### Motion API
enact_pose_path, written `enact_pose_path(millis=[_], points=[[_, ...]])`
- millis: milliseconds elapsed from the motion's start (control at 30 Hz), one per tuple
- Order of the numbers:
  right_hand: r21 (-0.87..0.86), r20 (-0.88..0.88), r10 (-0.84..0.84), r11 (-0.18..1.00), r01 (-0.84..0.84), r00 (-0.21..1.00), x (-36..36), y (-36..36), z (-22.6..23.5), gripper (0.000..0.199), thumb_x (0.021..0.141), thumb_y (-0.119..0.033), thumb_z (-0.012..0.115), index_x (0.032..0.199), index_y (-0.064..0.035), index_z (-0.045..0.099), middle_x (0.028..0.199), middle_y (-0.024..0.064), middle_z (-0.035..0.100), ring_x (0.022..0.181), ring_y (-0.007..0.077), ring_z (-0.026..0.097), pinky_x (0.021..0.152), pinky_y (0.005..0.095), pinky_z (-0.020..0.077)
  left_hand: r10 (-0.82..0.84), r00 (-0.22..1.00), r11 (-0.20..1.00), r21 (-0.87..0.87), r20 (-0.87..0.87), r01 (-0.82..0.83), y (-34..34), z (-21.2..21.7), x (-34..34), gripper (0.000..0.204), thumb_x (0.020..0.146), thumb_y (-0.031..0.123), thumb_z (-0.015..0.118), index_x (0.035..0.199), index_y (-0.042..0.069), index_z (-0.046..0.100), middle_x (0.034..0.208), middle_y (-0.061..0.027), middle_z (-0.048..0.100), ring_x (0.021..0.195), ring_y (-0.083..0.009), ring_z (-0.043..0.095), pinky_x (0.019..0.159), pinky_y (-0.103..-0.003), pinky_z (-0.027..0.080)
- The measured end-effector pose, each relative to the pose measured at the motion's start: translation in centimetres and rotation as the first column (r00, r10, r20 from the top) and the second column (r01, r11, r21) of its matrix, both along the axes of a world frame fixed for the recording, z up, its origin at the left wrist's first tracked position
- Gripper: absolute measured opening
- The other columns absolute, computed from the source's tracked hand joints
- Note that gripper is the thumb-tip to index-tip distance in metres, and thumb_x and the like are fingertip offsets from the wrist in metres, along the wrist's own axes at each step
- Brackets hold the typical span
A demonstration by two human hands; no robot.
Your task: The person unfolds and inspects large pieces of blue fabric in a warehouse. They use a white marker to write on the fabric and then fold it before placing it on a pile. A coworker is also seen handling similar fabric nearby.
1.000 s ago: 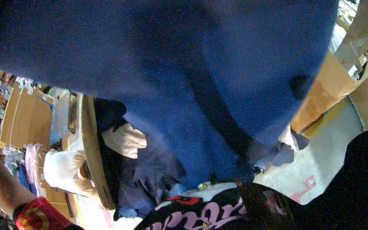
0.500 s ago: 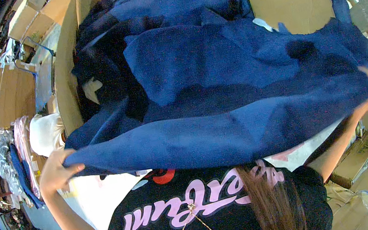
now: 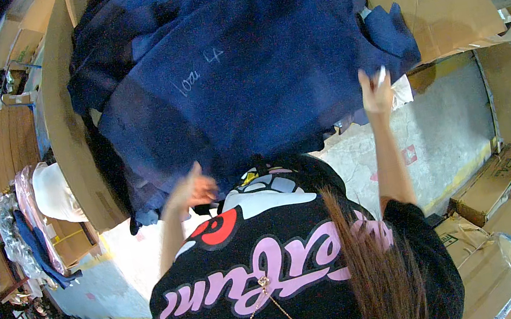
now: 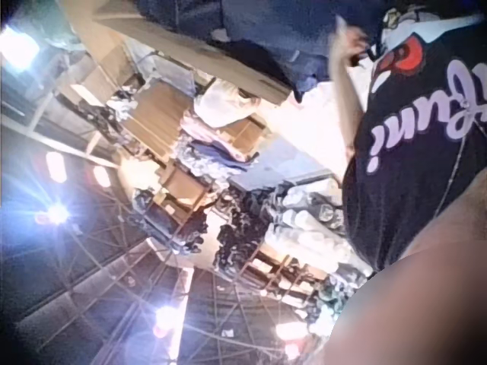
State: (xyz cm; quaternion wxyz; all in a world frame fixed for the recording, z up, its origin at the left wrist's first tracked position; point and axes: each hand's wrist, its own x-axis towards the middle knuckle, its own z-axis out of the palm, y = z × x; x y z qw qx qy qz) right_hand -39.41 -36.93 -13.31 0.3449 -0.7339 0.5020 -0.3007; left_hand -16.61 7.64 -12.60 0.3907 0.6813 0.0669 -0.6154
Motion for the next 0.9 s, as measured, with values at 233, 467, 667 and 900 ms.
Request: enact_pose_path(millis=[233, 467, 667, 900], points=[[0.674, 0.174, -0.426, 0.708, 0.208, 0.888, -5.6, -1.2, -12.1, 0.058, 0.069, -0.046, 0.081, 0.097, -0.0025, 0.055, 0.084, 0.0047, 0.055, 0.071, 0.0136, 0.055, 0.058, 0.0279, 0.0483, 0.756, 0.636, 0.592, -0.254, -0.155, -0.765, 1.6, -9.5, -8.0, 0.085, 0.080, 0.069, 0.055, 0.140, 0.012, 0.038, 0.138, -0.0070, 0.046, 0.125, -0.0234, 0.043, 0.096, -0.039, 0.040], [0.769, 0.352, -0.435, 0.639, 0.009, 0.829, 1.3, -4.0, -10.4, 0.050, 0.069, -0.026, 0.074, 0.109, -0.0005, 0.059, 0.110, 0.0114, 0.060, 0.099, 0.0262, 0.059, 0.088, 0.0386, 0.0488, 0.937, 0.244, 0.206, -0.169, -0.251, -0.964, -3.6, -8.1, -4.3, 0.057, 0.080, 0.044, 0.068, 0.124, 0.013, 0.051, 0.120, -0.0063, 0.057, 0.102, -0.0237, 0.057, 0.080, -0.036, 0.049], [0.391, 0.659, -0.270, 0.921, -0.013, 0.702, 2.1, -4.5, 5.8, 0.040, 0.074, -0.024, 0.062, 0.109, -0.0044, 0.059, 0.110, 0.0092, 0.060, 0.101, 0.0256, 0.056, 0.092, 0.0397, 0.0440, 0.930, 0.366, 0.266, -0.629, -0.033, -0.731, -2.9, 8.1, -0.3, 0.045, 0.082, 0.026, 0.066, 0.118, 0.001, 0.055, 0.120, -0.0118, 0.058, 0.110, -0.0282, 0.055, 0.101, -0.043, 0.040], [0.018, 0.922, 0.074, 0.972, -0.235, 0.380, 10.7, -10.5, 24.4, 0.035, 0.095, -0.025, 0.048, 0.116, 0.0023, 0.056, 0.110, 0.0177, 0.060, 0.099, 0.0261, 0.061, 0.095, 0.0408, 0.0473, 0.945, 0.308, 0.157, -0.981, 0.115, -0.112, -8.5, 26.0, 12.7, 0.042, 0.096, 0.030, 0.048, 0.121, -0.003, 0.051, 0.125, -0.0145, 0.055, 0.118, -0.0268, 0.050, 0.107, -0.041, 0.033]])
